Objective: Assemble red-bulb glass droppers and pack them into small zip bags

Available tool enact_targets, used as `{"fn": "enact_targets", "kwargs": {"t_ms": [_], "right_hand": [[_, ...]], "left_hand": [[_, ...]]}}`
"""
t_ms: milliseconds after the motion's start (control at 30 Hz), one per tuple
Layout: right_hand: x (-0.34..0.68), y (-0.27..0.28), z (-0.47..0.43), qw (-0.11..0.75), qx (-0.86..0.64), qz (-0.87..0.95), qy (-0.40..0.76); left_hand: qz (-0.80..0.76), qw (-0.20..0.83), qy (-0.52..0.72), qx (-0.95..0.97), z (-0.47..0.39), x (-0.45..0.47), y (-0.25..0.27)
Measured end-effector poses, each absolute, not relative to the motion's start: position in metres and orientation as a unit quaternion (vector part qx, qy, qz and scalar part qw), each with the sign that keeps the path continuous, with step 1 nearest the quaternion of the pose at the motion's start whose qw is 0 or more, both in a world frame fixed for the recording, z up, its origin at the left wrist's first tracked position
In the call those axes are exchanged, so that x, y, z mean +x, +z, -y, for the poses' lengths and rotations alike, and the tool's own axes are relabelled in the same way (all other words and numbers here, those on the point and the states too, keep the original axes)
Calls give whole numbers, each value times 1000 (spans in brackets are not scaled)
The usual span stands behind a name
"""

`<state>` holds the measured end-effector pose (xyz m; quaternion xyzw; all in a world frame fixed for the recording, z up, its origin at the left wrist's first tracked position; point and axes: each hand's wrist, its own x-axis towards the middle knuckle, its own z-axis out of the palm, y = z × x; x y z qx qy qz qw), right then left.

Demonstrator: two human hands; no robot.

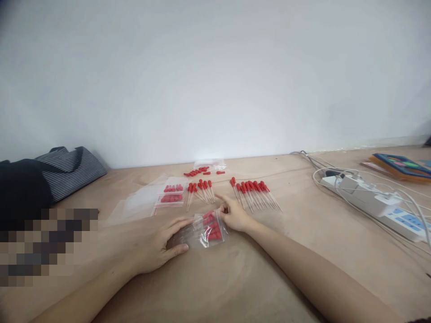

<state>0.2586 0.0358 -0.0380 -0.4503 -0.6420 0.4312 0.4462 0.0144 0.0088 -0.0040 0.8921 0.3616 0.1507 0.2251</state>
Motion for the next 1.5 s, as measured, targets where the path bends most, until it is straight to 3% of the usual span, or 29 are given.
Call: {"fn": "enact_targets", "kwargs": {"t_ms": [133,333,567,767,967,1100,1200,1500], "right_hand": [[264,-32,-32,363,-425,677,479],[262,-27,-27,369,-388,635,557],[257,-34,-30,382,-483,647,450],[275,-25,-26,301,-392,687,532],[311,-26,0,302,-413,702,496],[318,-33,17,310,-450,723,424],[316,-34,19,329,-488,752,297],[321,-35,36,263,-343,902,-7]], "left_hand": [[-355,222,129,899,-9,13,-3],[-345,222,118,904,-9,13,-1],[-340,233,145,900,-12,12,-6],[-328,207,155,908,-17,10,-12],[-327,121,256,902,-12,19,-13],[-333,102,278,895,-8,27,-17],[-301,98,285,905,-7,29,-20],[-203,103,289,930,-22,45,-19]]}}
